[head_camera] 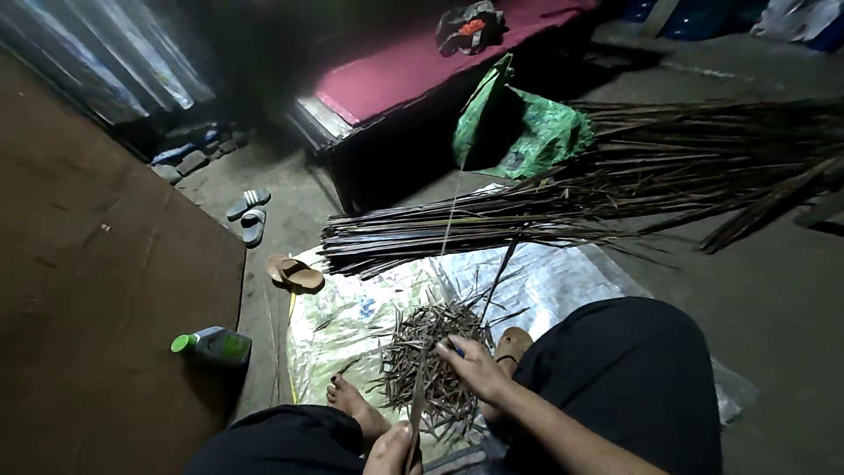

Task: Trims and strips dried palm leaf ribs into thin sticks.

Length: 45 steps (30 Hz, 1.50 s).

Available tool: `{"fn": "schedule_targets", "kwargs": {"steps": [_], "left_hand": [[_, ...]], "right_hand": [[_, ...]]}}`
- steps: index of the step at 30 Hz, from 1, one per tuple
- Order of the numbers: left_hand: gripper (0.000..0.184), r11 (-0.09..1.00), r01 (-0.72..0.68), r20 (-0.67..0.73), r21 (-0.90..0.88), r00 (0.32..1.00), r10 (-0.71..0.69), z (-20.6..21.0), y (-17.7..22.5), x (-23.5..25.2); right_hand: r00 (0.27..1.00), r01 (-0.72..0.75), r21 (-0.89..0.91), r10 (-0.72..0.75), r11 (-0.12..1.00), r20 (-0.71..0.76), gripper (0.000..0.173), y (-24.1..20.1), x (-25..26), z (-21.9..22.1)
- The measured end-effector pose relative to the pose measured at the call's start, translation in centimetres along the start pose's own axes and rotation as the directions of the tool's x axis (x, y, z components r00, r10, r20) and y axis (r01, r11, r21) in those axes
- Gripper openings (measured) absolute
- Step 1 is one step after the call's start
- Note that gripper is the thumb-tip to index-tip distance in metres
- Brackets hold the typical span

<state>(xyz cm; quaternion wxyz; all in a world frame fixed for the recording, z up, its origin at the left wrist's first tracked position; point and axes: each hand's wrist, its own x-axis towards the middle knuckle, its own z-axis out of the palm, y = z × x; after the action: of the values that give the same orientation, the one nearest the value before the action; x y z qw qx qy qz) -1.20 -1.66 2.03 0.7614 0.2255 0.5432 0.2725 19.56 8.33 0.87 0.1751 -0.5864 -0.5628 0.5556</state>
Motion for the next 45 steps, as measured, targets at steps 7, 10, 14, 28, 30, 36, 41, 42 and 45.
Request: {"fn": "schedule_targets", "kwargs": {"steps": [7,10,14,28,30,36,41,42,45], "left_hand": [[0.032,0.999,-0.037,-0.11,-0.029,0.993,0.034,1.2,0.4,1.0],[0.031,0.997,-0.04,-0.074,-0.062,0.997,0.036,1.1,0.1,0.8],[0.033,0.996,-0.067,-0.036,-0.065,0.997,0.064,0.9,-0.5,0.9],[0.03,0.999,-0.033,-0.04,0.011,0.999,0.034,0.6,-0.9,0.6],[0.032,0.999,-0.044,-0.046,0.004,0.998,0.045,0.4,-0.9,0.7],[0.031,0.997,-0.069,-0.103,0.046,0.992,0.073,0.7,-0.7,1.6],[0.032,0.993,-0.112,-0.172,0.039,0.978,0.117,1.2,-0.4,1.8],[0.033,0.994,-0.106,-0.17,0.027,0.979,0.109,1.3,-0.3,1.7],[0.034,0.996,-0.09,-0.171,-0.003,0.981,0.088,1.3,-0.4,1.8]], "right_hand": [[0.861,0.5,-0.5,-0.469,0.707,0.197,0.012,0.8,-4.4,4.5],[0.879,0.458,-0.587,-0.44,0.667,0.184,0.008,1.2,-3.7,4.7],[0.92,0.389,-0.62,-0.324,0.681,0.221,0.012,1.6,-2.6,4.3],[0.975,-0.214,-0.686,0.195,0.695,-0.106,0.038,0.4,1.4,-0.2],[0.972,-0.229,-0.657,0.201,0.718,-0.12,0.037,0.0,1.1,-0.7],[0.947,0.153,-0.477,0.009,0.865,0.32,0.03,-0.2,-2.3,2.7],[0.895,0.349,-0.473,-0.139,0.809,0.423,0.019,0.2,-3.6,4.9],[0.899,0.356,-0.495,-0.146,0.792,0.413,0.017,0.3,-3.4,4.9],[0.905,0.408,-0.555,-0.241,0.725,0.351,0.015,1.6,-2.8,5.2]]}}
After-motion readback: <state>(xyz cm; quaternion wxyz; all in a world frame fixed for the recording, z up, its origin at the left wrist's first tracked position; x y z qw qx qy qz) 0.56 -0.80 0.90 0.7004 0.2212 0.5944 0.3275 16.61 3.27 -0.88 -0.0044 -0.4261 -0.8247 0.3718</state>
